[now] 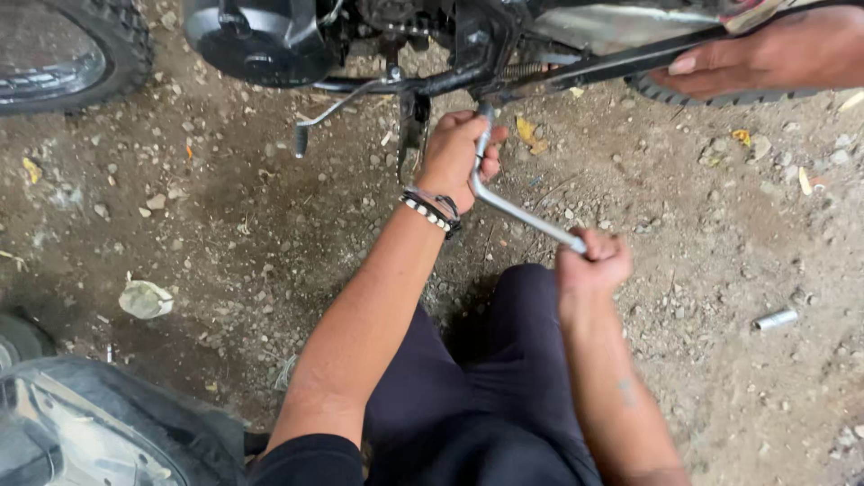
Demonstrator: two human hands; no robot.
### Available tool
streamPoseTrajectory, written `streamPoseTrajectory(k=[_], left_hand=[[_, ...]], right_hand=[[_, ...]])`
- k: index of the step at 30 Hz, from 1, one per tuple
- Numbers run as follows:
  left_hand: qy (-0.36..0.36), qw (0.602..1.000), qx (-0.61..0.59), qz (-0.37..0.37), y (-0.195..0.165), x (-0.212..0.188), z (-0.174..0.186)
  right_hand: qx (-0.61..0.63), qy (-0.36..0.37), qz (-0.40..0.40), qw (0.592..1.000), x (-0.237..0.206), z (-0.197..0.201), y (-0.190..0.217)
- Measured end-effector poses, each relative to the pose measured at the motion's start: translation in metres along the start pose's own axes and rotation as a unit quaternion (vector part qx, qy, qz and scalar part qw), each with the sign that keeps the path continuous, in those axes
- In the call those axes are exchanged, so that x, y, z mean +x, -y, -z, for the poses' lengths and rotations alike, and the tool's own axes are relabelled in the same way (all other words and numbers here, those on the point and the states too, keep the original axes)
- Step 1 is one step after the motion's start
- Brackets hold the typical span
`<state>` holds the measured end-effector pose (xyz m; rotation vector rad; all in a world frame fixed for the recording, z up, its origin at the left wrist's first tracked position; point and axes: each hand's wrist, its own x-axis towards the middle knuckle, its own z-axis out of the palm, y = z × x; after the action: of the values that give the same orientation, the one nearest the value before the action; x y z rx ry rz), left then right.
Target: The person kneels on the ground beside a motorcycle and uses a socket wrench with an L-shaped handle to loosen and tighten a bolt on the motorcycle's footpeg and frame area, repositioning the wrench repeatedly while another person steadies the motorcycle.
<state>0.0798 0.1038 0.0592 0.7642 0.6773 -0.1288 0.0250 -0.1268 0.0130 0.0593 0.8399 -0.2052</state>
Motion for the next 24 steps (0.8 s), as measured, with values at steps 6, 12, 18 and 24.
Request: streamPoseTrajectory(k=[6,12,18,24], left_hand=[[-0.103,0.893,0.424,-0.109,0.008,0.016,-0.012],[-0.148,0.730,0.630,-0.221,0.010,0.021,-0.032],[-0.106,0.850,0.500,-0.127,0.009,0.034,-0.013],[0.261,0.866,-0.398,0.152,0.027,0.045,0.034]], right_hand=[[0.066,-0.043,-0.036,0.996,0.032,0.063,-0.053],[0.071,-0.126,-0.055,0.988,0.033,0.089,-0.111],[0.031,-0.034,-0.037,0.998,-0.016,-0.009,-0.028],[-0.367,0.521,0.026,0.770,-0.109,-0.180,-0.058]])
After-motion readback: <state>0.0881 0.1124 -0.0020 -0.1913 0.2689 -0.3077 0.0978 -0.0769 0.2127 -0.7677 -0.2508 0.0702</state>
